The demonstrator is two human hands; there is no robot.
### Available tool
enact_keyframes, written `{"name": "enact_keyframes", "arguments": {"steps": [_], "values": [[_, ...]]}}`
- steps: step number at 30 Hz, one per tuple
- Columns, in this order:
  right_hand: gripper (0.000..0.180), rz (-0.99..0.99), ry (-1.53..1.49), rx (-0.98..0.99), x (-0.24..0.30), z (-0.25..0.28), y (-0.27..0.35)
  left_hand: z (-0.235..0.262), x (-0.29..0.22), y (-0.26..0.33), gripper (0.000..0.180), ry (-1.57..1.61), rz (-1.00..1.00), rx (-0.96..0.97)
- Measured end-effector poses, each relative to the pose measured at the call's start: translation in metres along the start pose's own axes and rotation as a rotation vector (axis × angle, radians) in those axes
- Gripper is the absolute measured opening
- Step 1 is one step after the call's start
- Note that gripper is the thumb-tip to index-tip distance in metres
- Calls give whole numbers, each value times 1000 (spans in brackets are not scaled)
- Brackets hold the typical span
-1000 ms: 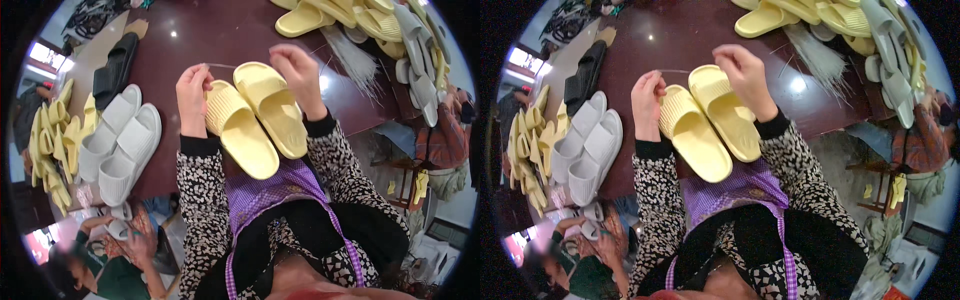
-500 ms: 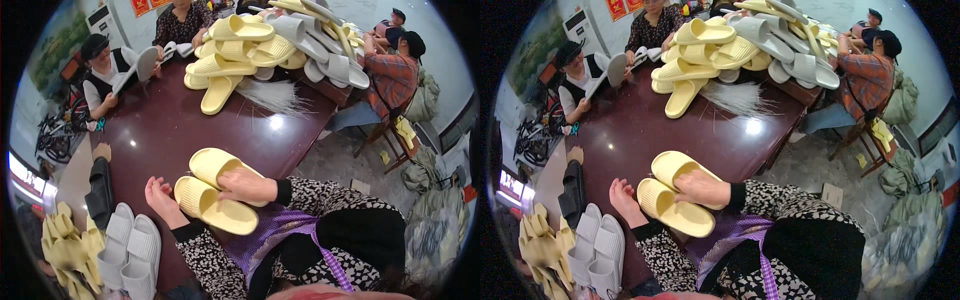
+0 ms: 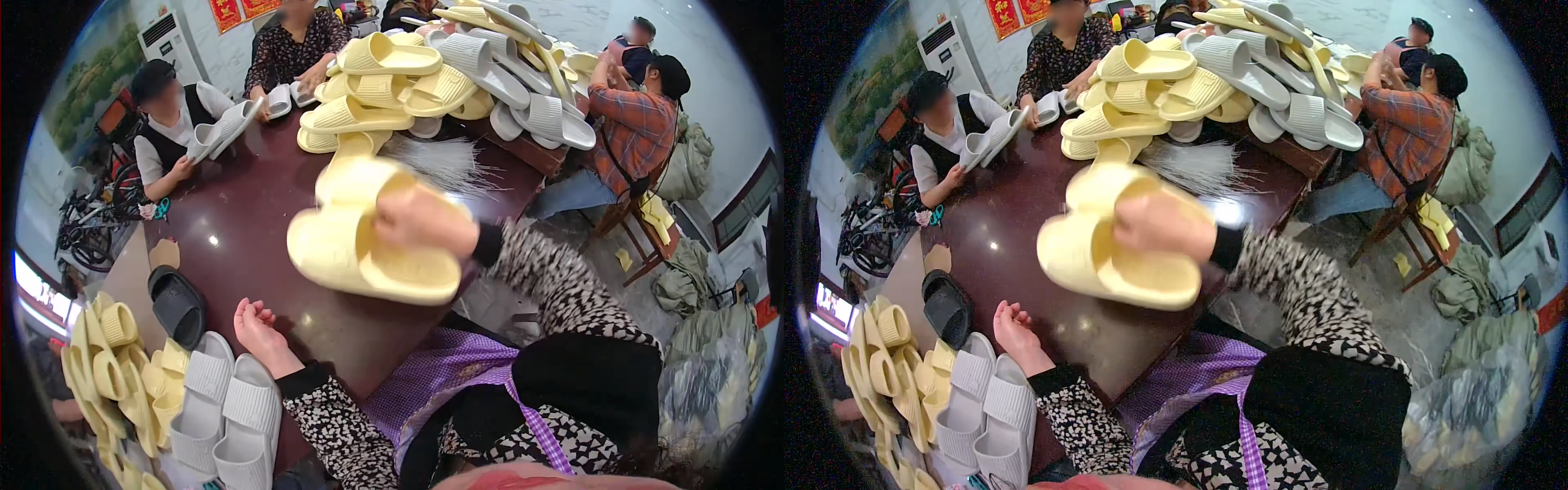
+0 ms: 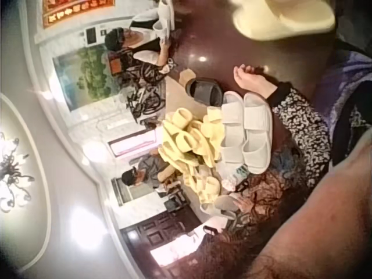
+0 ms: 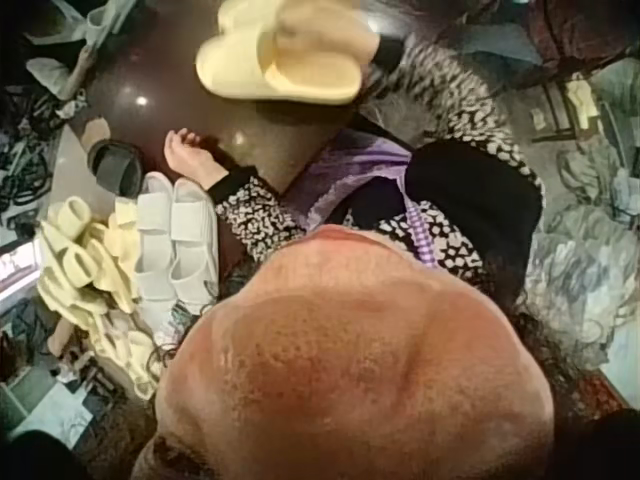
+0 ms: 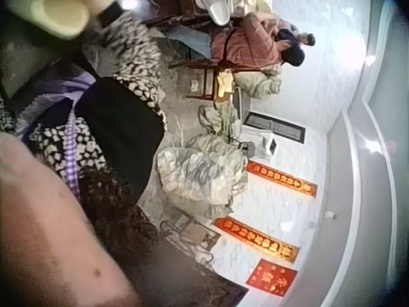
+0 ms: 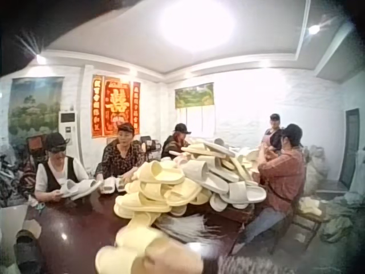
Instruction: The person pairs slippers by threading plastic ties through them by hand, fastening each pair together and placing them on the table.
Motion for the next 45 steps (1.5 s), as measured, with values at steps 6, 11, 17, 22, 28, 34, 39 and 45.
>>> {"name": "enact_keyframes", "arguments": {"steps": [6, 11, 17, 22, 28, 34, 39, 45], "values": [[27, 149, 709, -189, -102, 132, -188, 20, 1, -1, 21, -12, 59, 21], [36, -87, 559, -326, -224, 203, -226, 3, 8, -2, 22, -9, 70, 79], [40, -255, 889, -319, -220, 150, -156, 1, 10, 3, 21, -21, 82, 103], [31, -194, 802, -260, -223, 114, -161, 27, 9, 11, 20, -32, 62, 41], [21, 40, 576, -379, -184, 85, -105, 11, -5, 21, 22, 49, 38, 116], [28, 95, -259, -175, -14, -29, 7, 50, 3, 41, 21, -79, 12, 90], [27, 89, -694, -43, 71, -139, 44, 61, 9, 50, 19, -275, -206, 18], [22, 376, -421, -3, 73, -159, 84, 55, -41, 138, 16, -609, -698, -64]]}}
Point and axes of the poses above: each hand's wrist, its own y-axis away from the middle knuckle, its own z-axis out of the back of the hand, x = y × z, the point moved 7 cm from there along -y, towards the middle knuckle, and after that the axes turned 4 degrees about -z, right-handed, at the moved point
